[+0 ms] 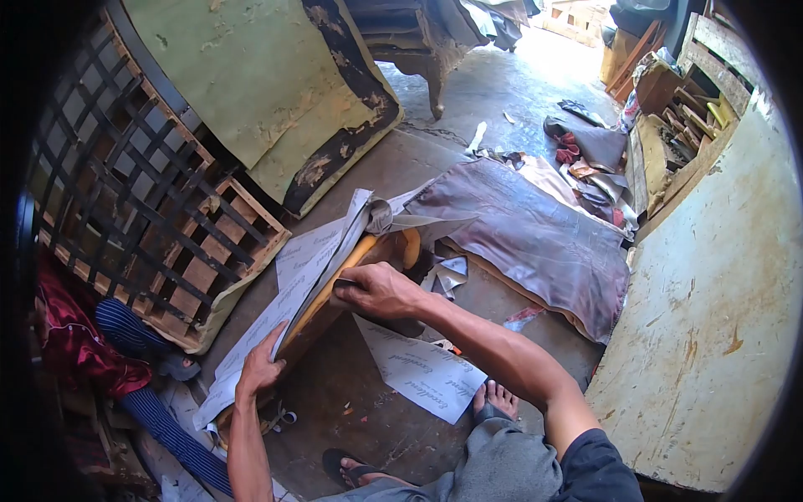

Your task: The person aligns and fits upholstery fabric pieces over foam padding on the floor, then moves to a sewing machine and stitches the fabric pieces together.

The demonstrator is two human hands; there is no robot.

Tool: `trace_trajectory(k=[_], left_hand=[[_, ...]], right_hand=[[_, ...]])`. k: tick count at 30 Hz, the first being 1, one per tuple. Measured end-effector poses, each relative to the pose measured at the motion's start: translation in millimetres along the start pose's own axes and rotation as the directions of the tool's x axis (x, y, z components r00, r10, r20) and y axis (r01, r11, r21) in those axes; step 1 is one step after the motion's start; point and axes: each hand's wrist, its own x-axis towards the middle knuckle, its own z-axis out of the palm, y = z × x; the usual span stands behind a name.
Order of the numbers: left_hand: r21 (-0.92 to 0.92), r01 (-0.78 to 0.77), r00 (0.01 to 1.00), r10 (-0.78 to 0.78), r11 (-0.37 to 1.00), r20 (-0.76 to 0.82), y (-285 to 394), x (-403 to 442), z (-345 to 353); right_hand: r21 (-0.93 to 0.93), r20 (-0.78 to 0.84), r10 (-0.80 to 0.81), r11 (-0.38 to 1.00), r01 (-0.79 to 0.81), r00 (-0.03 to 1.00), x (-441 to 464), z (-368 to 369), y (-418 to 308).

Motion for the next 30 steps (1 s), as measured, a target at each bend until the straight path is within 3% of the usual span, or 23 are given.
trace_trajectory(k=[13,15,17,19,20,22,24,25,26,27,29,30], left_hand=[[-0.025,-0.054,0.998,0.055,0.998,0.005,-9,3,0],[-0.051,-0.035,0.999,0.036,0.998,0.017,-9,4,0],[-0.038,-0.052,0.999,0.052,0.998,0.011,-11,6,1],[-0.025,-0.062,0.998,0.062,0.998,0.016,-12,6,2],[-0.042,-0.053,0.998,0.054,0.998,0.017,-11,7,2],[-0.055,-0.035,0.999,0.036,0.998,0.013,-12,2,3],[-0.070,-0.098,0.995,0.099,0.993,0.004,-15,3,4],[-0.066,-0.105,0.994,0.105,0.992,-0.005,-16,4,5],[-0.023,-0.110,0.994,0.110,0.994,-0.010,-18,5,6],[0.018,-0.112,0.994,0.113,0.993,-0.012,-19,5,7],[-0.006,-0.086,0.996,0.086,0.996,-0.008,-14,3,5],[-0.018,-0.069,0.998,0.069,0.997,0.000,-12,2,4]], right_hand=[[0.024,0.128,0.147,0.988,-0.151,0.981,-10,8,-6],[0.043,0.167,0.023,0.999,-0.030,0.986,-15,32,0],[0.094,0.341,-0.188,0.982,0.165,0.921,-30,61,-35],[0.441,0.577,-0.450,0.874,0.203,0.682,-39,78,-85],[0.445,0.576,-0.451,0.872,0.201,0.682,-38,77,-93],[0.616,0.413,-0.500,0.769,0.171,0.761,-29,70,-103],[0.339,0.113,-0.256,0.918,0.205,0.960,-1,71,-57],[0.315,0.021,-0.047,0.948,0.038,0.999,9,72,-33],[0.329,-0.086,0.016,0.944,0.013,0.996,19,67,-9],[0.225,-0.114,0.122,0.970,-0.094,0.986,26,52,3],[0.209,-0.315,0.187,0.970,-0.125,0.931,31,36,32],[0.194,-0.324,0.225,0.966,-0.168,0.919,30,26,39]])
